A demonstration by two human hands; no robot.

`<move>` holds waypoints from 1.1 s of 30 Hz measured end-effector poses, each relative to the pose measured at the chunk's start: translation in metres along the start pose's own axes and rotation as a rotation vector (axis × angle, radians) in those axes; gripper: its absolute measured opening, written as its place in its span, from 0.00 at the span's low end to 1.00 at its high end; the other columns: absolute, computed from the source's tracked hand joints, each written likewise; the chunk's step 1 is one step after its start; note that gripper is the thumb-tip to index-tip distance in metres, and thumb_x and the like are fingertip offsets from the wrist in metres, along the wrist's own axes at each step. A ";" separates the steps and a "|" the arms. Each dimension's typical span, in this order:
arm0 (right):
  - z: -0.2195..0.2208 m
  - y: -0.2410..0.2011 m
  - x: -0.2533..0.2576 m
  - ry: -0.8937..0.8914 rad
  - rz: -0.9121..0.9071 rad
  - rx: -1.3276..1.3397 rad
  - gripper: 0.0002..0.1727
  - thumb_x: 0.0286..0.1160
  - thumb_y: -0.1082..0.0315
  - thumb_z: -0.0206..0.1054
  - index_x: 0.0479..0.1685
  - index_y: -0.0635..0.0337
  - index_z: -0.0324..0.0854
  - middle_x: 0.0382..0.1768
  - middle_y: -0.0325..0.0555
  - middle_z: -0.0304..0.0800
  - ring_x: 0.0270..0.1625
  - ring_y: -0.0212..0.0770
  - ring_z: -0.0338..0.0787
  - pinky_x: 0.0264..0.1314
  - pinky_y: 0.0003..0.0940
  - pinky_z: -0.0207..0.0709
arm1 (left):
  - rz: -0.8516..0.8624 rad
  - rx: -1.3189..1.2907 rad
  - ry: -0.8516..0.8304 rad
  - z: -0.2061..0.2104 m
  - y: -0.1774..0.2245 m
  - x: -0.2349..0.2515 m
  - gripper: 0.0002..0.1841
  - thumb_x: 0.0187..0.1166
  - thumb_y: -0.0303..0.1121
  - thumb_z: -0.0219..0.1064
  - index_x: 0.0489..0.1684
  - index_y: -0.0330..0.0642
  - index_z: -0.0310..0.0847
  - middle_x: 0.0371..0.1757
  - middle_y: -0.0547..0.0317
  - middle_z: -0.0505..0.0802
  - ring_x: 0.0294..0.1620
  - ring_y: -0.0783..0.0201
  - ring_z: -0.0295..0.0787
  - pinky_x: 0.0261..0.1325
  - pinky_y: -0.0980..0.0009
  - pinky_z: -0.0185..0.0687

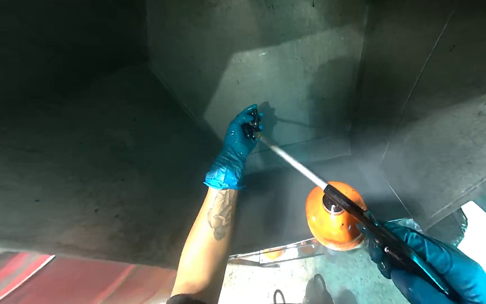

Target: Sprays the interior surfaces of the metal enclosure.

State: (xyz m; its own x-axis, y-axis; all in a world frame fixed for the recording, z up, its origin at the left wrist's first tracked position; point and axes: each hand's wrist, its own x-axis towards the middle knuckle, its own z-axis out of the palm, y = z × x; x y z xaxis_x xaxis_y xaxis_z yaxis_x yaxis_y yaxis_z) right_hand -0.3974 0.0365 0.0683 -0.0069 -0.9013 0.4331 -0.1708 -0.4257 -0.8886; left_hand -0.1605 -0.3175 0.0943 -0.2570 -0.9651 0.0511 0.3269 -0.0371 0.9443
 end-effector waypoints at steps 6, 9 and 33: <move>-0.003 0.001 -0.001 -0.052 0.026 0.014 0.22 0.75 0.73 0.63 0.67 0.74 0.79 0.47 0.52 0.92 0.47 0.32 0.90 0.53 0.29 0.86 | -0.028 -0.037 -0.067 -0.004 -0.003 -0.005 0.21 0.81 0.29 0.44 0.68 0.50 0.75 0.45 0.59 0.90 0.26 0.70 0.85 0.21 0.80 0.76; 0.002 0.001 -0.001 -0.027 0.038 -0.029 0.22 0.72 0.75 0.63 0.66 0.78 0.79 0.47 0.54 0.92 0.48 0.31 0.89 0.54 0.27 0.85 | -0.007 -0.070 -0.040 -0.007 -0.009 -0.006 0.20 0.81 0.29 0.47 0.66 0.48 0.78 0.44 0.59 0.91 0.29 0.71 0.87 0.24 0.79 0.80; -0.016 0.003 0.003 -0.058 0.179 0.067 0.23 0.71 0.76 0.63 0.67 0.78 0.78 0.50 0.49 0.92 0.47 0.31 0.90 0.52 0.31 0.87 | 0.080 0.192 -0.247 -0.046 -0.016 -0.012 0.24 0.68 0.23 0.54 0.63 0.46 0.83 0.51 0.59 0.94 0.36 0.73 0.90 0.31 0.79 0.84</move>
State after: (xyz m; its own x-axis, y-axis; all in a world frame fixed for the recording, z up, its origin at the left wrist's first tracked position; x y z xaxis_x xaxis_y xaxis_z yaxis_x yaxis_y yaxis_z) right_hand -0.4134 0.0341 0.0697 0.0255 -0.9654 0.2597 -0.1055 -0.2609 -0.9596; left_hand -0.1208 -0.3167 0.0638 -0.4581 -0.8699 0.1831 0.1838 0.1088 0.9769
